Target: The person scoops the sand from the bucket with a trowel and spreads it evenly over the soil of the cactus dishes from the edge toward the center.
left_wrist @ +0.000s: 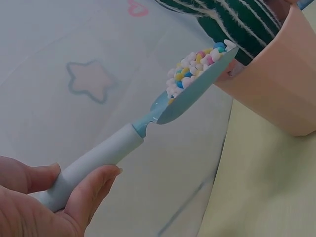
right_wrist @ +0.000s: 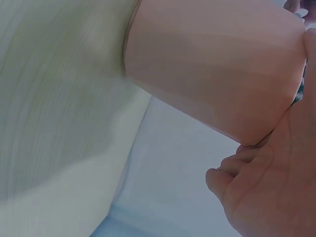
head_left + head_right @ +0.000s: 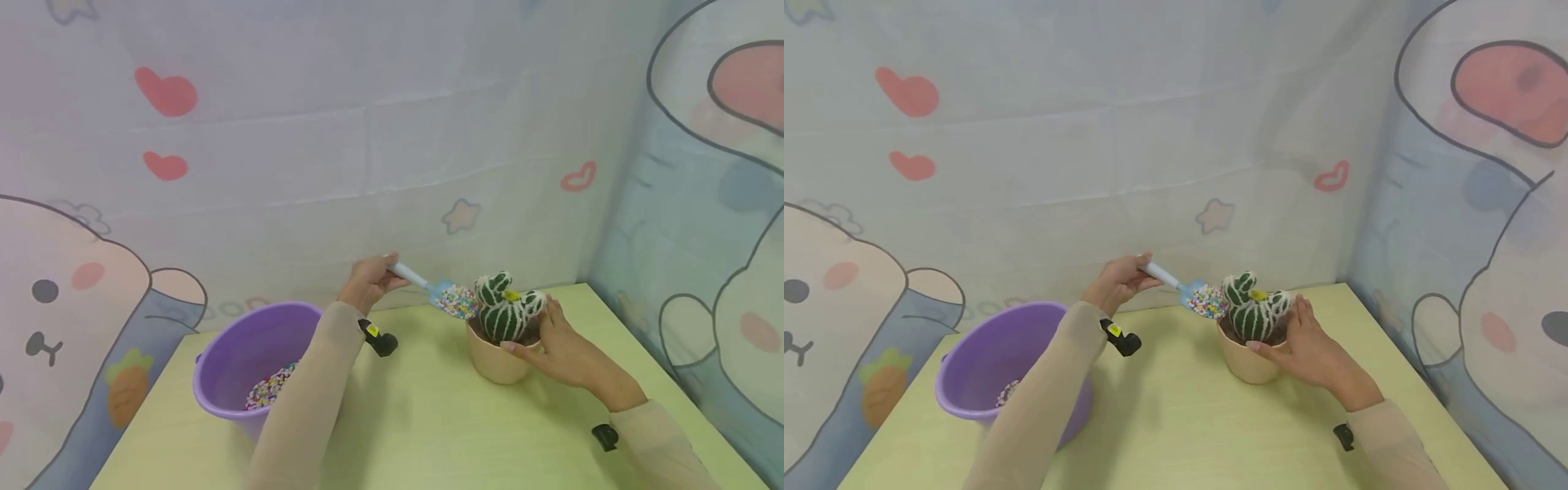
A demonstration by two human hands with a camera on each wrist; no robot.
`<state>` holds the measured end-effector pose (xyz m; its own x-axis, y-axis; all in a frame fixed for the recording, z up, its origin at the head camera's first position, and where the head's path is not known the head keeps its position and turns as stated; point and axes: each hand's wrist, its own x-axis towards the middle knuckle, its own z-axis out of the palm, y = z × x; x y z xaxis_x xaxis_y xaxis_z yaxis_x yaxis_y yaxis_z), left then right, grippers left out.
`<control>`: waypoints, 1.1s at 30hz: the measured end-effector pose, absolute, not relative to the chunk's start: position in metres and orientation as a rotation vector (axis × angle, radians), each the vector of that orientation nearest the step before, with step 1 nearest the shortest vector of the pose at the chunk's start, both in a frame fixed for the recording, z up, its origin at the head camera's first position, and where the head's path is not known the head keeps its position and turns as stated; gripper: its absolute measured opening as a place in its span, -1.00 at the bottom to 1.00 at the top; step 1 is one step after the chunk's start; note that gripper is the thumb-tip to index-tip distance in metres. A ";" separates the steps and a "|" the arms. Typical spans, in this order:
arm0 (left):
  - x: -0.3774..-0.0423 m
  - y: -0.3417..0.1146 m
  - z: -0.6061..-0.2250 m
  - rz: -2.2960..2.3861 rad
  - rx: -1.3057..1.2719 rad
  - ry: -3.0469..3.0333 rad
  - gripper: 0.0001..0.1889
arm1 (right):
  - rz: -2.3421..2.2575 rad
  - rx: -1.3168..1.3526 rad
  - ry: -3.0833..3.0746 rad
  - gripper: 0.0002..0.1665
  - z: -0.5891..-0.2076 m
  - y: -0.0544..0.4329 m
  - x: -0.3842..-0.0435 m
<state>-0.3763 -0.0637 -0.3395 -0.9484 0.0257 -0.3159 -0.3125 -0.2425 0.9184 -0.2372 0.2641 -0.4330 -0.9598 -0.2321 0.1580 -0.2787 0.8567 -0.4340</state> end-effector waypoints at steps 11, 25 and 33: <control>-0.372 -0.061 -0.343 2.292 -0.328 1.824 -0.63 | 0.711 0.413 -2.924 0.28 -0.431 0.260 -0.234; -0.368 -0.062 -0.345 2.289 -0.301 1.847 -0.67 | 0.721 0.396 -2.942 0.31 -0.434 0.258 -0.233; -0.366 -0.061 -0.341 2.330 -0.298 1.846 -0.68 | 0.708 0.344 -2.953 0.36 -0.432 0.255 -0.233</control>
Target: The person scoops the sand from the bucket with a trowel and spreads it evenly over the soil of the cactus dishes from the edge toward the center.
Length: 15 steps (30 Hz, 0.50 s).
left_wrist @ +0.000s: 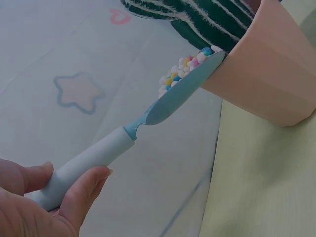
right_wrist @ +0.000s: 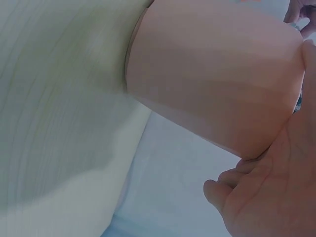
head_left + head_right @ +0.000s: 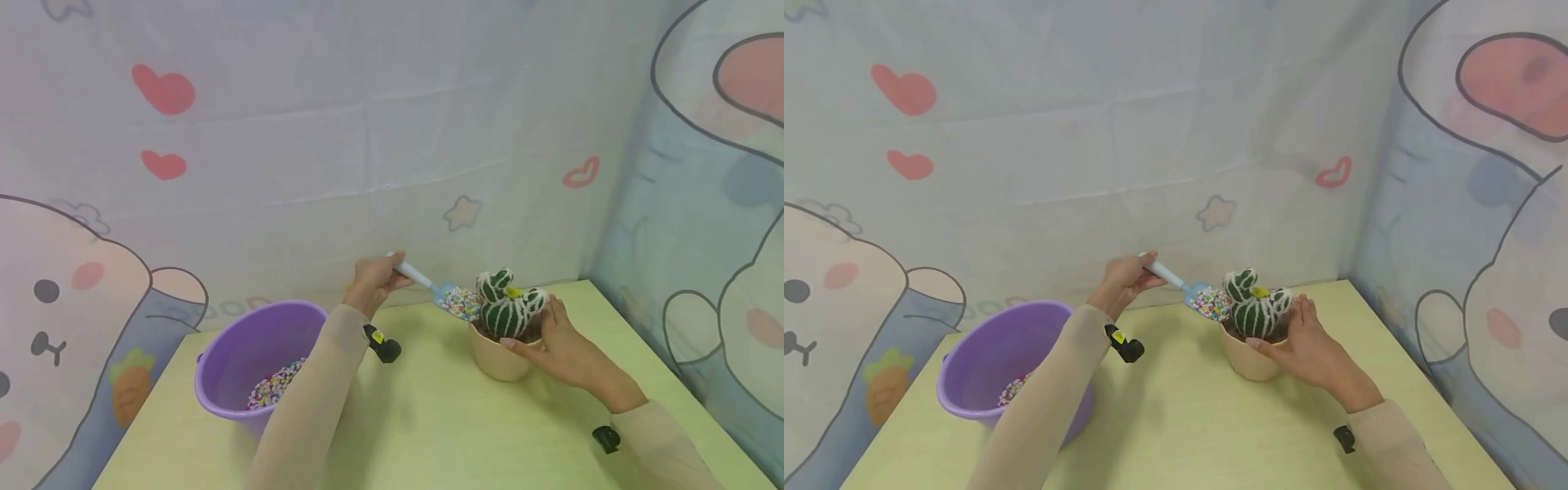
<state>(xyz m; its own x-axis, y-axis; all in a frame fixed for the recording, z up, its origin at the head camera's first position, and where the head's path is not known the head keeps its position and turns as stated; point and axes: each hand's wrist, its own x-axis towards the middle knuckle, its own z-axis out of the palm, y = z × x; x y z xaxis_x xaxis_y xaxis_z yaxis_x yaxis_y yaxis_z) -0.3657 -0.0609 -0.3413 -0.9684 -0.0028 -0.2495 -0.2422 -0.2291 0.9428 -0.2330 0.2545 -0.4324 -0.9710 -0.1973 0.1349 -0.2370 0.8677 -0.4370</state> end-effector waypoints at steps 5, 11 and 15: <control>-0.365 -0.058 -0.339 2.333 -0.287 1.892 -0.69 | 0.702 0.305 -2.981 0.40 -0.430 0.252 -0.233; -0.364 -0.056 -0.339 2.337 -0.274 1.925 -0.69 | 0.708 0.295 -2.998 0.41 -0.430 0.251 -0.231; -0.362 -0.056 -0.339 2.341 -0.258 1.946 -0.67 | 0.708 0.284 -3.009 0.42 -0.431 0.250 -0.231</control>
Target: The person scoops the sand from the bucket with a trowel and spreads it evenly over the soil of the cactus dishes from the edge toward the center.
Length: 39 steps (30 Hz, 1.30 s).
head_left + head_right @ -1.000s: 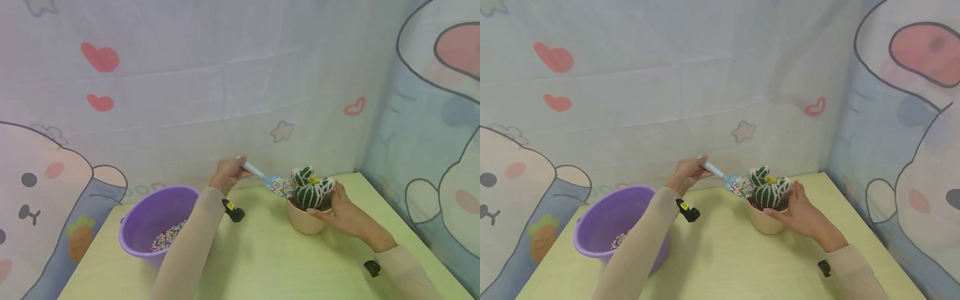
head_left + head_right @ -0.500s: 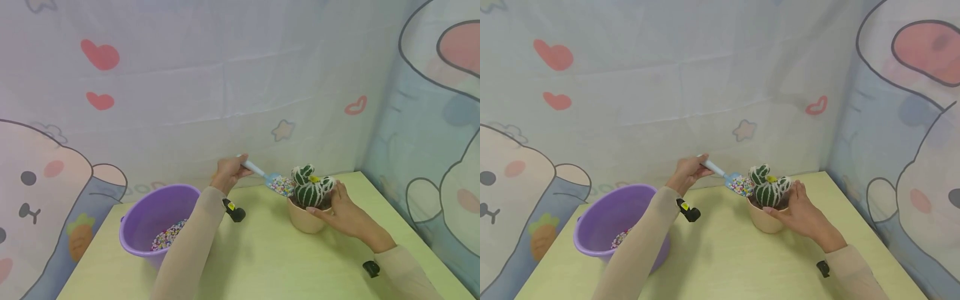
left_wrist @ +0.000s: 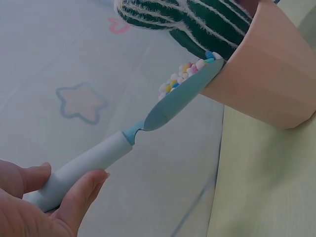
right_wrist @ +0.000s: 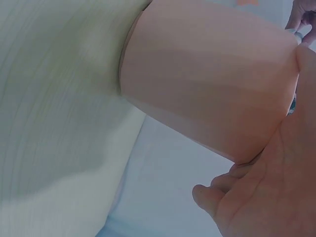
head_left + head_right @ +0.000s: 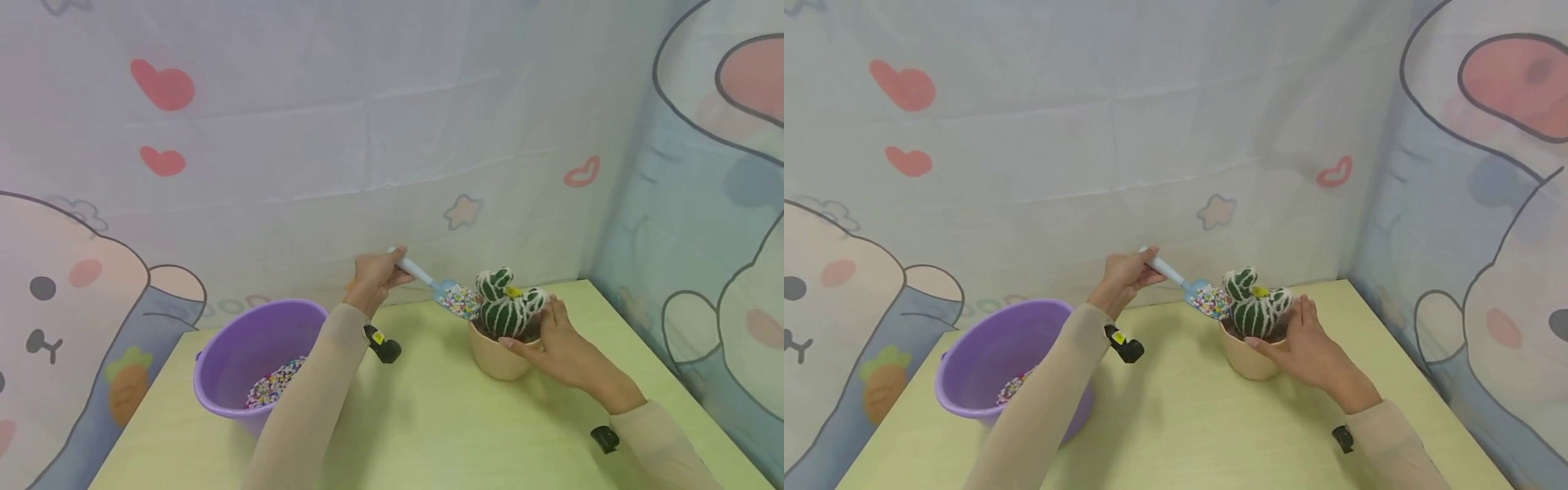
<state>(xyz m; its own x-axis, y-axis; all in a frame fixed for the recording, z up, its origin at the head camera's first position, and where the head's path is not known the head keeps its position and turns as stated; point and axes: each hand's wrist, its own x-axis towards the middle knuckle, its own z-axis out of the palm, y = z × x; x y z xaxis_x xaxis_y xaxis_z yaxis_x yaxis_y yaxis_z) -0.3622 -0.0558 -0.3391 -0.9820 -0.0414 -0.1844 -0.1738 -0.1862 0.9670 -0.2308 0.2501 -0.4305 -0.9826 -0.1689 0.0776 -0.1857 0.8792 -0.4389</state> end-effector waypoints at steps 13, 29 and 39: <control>-0.358 -0.053 -0.337 2.363 -0.247 1.947 -0.65 | 0.761 0.398 -3.010 0.38 -0.423 0.264 -0.232; -0.356 -0.053 -0.335 2.383 -0.241 1.972 -0.60 | 0.786 0.376 -3.021 0.42 -0.431 0.258 -0.232; -0.353 -0.050 -0.333 2.347 -0.185 2.042 -0.56 | 0.870 0.417 -3.030 0.40 -0.424 0.268 -0.233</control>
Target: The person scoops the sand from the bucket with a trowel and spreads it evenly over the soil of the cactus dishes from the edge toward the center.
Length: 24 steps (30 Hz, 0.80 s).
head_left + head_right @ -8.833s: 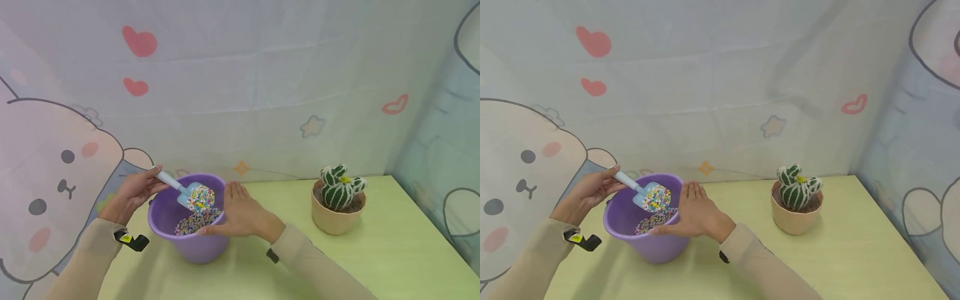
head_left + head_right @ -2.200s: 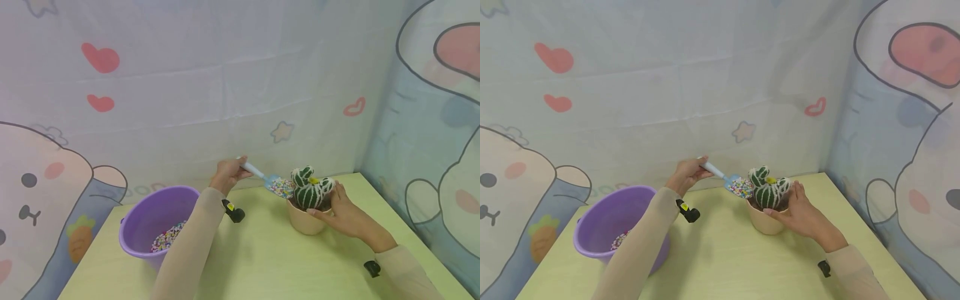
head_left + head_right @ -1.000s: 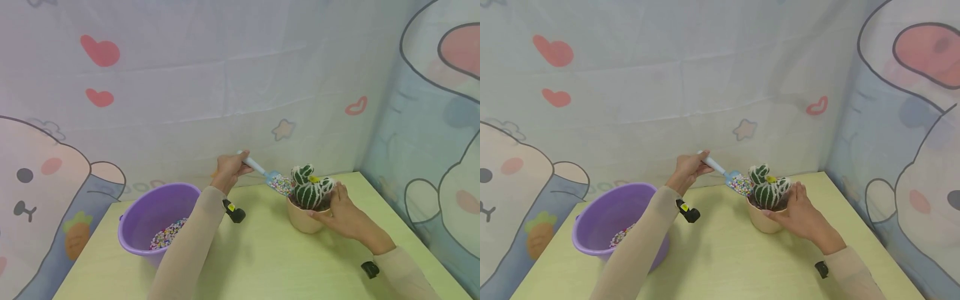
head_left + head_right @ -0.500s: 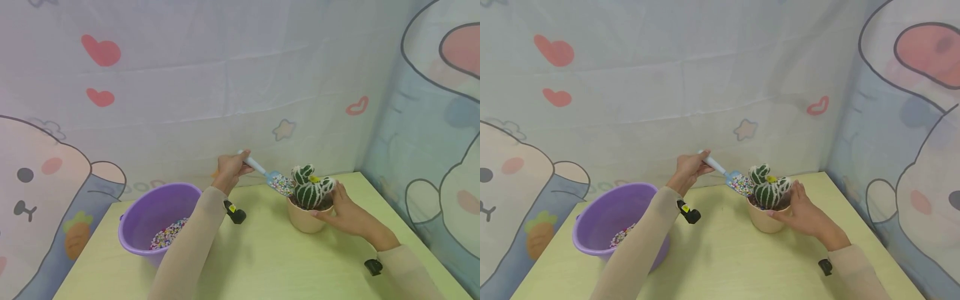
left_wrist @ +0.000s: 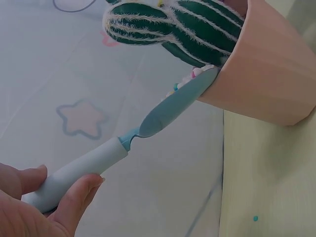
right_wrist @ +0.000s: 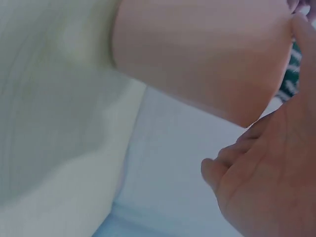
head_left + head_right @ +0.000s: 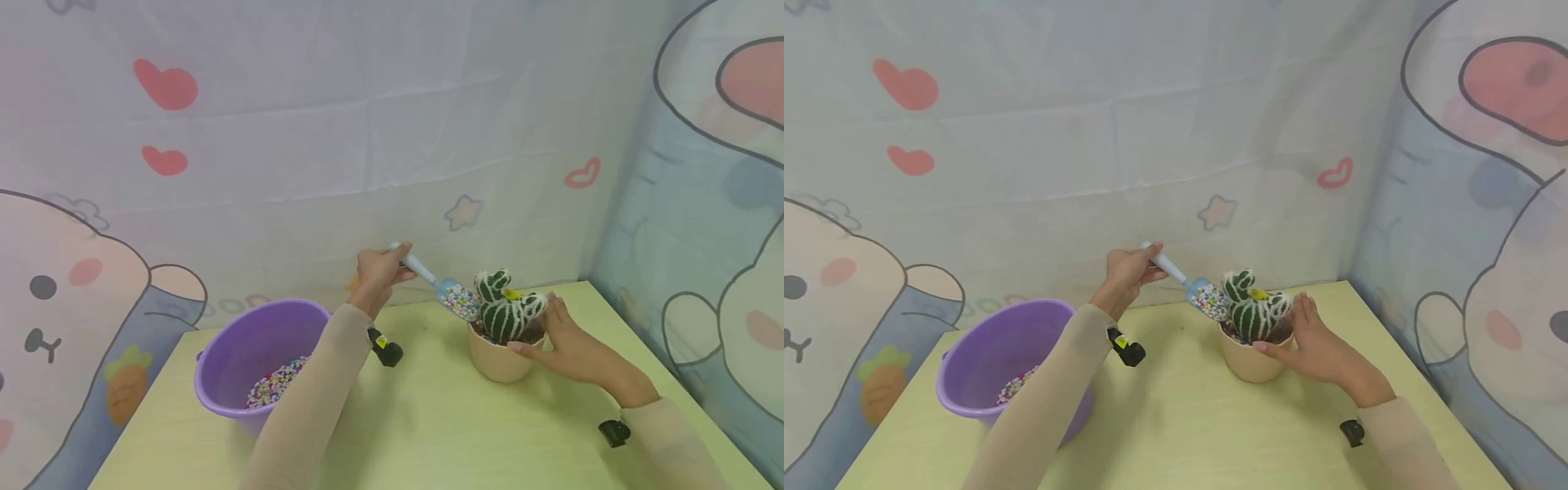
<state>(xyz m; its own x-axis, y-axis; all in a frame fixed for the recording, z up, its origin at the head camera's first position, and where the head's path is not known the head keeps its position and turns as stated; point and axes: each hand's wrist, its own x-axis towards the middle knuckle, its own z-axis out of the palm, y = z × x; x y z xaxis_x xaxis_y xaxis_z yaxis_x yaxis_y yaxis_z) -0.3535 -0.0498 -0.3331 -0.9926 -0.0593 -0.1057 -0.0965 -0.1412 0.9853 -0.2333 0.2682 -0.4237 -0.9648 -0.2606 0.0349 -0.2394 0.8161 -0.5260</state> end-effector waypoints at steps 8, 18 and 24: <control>-0.351 -0.050 -0.333 2.338 -0.151 2.070 -0.57 | -0.872 -0.426 2.997 0.36 -0.435 0.274 -0.234; -0.351 -0.050 -0.330 2.320 -0.126 2.124 -0.59 | -0.763 -0.410 3.048 0.37 -0.432 0.260 -0.229; -0.350 -0.049 -0.329 2.295 -0.136 2.172 -0.60 | -0.632 -0.382 3.111 0.41 -0.428 0.253 -0.226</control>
<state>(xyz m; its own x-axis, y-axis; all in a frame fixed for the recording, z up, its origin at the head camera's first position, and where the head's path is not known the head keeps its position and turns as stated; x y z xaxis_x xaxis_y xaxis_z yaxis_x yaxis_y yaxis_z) -0.3501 -0.0493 -0.3293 -0.9961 -0.0744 -0.0479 -0.0438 -0.0567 0.9974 -0.2256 0.2530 -0.4283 -0.9699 -0.2215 0.1014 -0.2435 0.8932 -0.3780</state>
